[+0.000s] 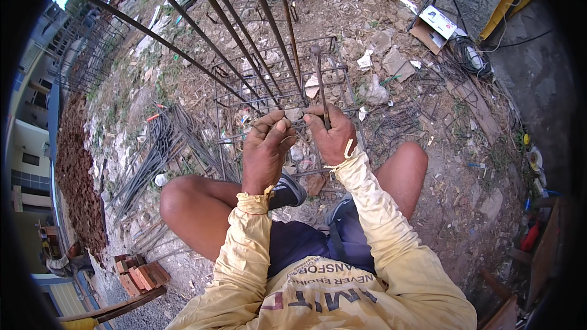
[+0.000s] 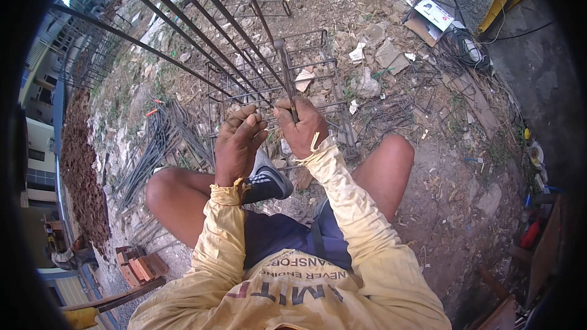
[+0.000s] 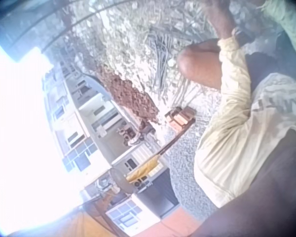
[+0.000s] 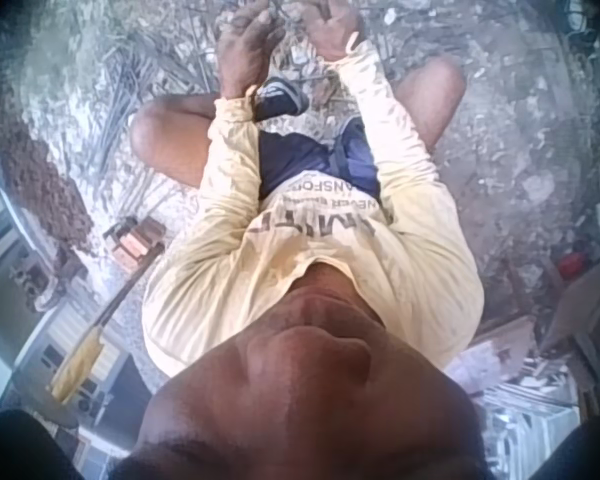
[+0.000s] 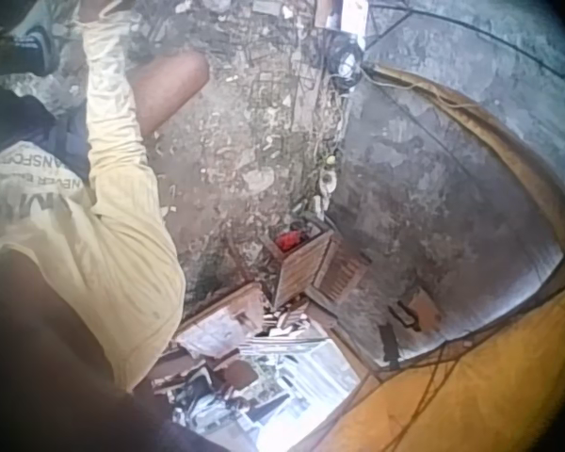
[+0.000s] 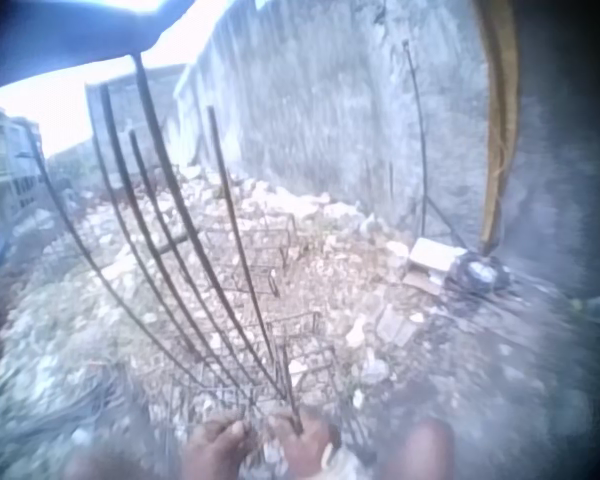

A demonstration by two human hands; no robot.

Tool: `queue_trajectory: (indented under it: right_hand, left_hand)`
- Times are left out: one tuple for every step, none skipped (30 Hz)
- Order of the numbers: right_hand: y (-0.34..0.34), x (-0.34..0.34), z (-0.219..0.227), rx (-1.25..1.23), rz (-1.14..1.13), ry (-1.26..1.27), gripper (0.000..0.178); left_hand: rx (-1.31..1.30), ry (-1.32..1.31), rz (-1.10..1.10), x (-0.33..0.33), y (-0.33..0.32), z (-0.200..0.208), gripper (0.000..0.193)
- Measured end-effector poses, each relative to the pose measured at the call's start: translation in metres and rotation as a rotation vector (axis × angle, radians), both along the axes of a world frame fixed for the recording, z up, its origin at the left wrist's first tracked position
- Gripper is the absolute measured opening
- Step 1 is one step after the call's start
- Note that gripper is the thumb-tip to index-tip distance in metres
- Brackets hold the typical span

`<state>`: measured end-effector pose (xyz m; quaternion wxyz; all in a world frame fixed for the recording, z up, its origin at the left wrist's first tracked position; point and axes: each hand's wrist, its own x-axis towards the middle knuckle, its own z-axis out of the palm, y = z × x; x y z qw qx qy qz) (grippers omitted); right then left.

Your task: The person assembles a rebar cage by positioning vertical steel bars and tying them together with wire. They place a pre-bent rebar ring around the vertical bars and secure it by twisting wire ties at multiple intersections.

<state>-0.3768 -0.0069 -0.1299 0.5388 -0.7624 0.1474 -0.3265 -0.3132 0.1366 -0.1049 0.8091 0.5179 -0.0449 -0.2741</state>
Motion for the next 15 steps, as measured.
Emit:
queue_trajectory:
  right_hand:
    - [-0.003, 0.0, 0.001, -0.065, -0.005, -0.022, 0.02]
    - [-0.006, -0.001, 0.002, -0.106, 0.018, -0.009, 0.02]
    - [-0.01, -0.001, 0.003, -0.147, 0.041, 0.004, 0.021]
    - [-0.012, -0.002, 0.004, -0.188, 0.064, 0.017, 0.022]
    - [-0.012, -0.003, 0.005, -0.238, 0.075, 0.057, 0.023]
    - [-0.012, -0.005, 0.007, -0.288, 0.087, 0.098, 0.024]
    - [-0.012, -0.005, 0.008, -0.338, 0.098, 0.138, 0.025]
    - [-0.014, -0.005, 0.007, -0.377, 0.114, 0.171, 0.028]
    - [-0.016, -0.005, 0.007, -0.375, 0.14, 0.193, 0.028]
    - [-0.017, -0.005, 0.004, -0.374, 0.165, 0.216, 0.028]
    - [-0.018, -0.005, 0.001, -0.373, 0.189, 0.238, 0.028]
    - [-0.018, -0.005, -0.004, -0.378, 0.202, 0.209, 0.025]
    - [-0.018, -0.006, -0.007, -0.363, 0.227, 0.231, 0.022]
    - [-0.016, -0.006, -0.006, -0.345, 0.256, 0.25, 0.019]
    - [-0.015, -0.007, -0.005, -0.328, 0.285, 0.269, 0.016]
  left_hand:
    - [0.015, -0.008, -0.013, 0.0, 0.0, 0.0, 0.027]
    - [0.074, -0.052, -0.018, 0.0, 0.001, 0.002, 0.027]
    - [0.133, -0.096, -0.023, 0.001, 0.002, 0.004, 0.027]
    - [0.192, -0.14, -0.029, 0.003, 0.003, 0.006, 0.028]
    - [0.237, -0.222, -0.054, 0.005, 0.006, 0.006, 0.026]
    - [0.283, -0.304, -0.078, 0.007, 0.01, 0.007, 0.025]
    - [0.329, -0.386, -0.103, 0.007, 0.012, 0.007, 0.024]
    - [0.431, -0.522, -0.108, 0.004, 0.011, 0.013, 0.019]
    - [0.53, -0.733, -0.129, 0.003, 0.011, 0.019, 0.018]
    - [0.626, -0.946, -0.15, 0.001, 0.012, 0.024, 0.018]
    - [0.719, -1.161, -0.169, -0.001, 0.011, 0.029, 0.018]
    - [0.689, -1.16, -0.179, -0.006, 0.01, 0.031, 0.024]
    - [0.701, -1.188, -0.228, -0.009, 0.008, 0.035, 0.026]
    - [0.719, -1.217, -0.276, -0.013, 0.009, 0.04, 0.028]
    - [0.737, -1.245, -0.325, -0.015, 0.01, 0.042, 0.029]
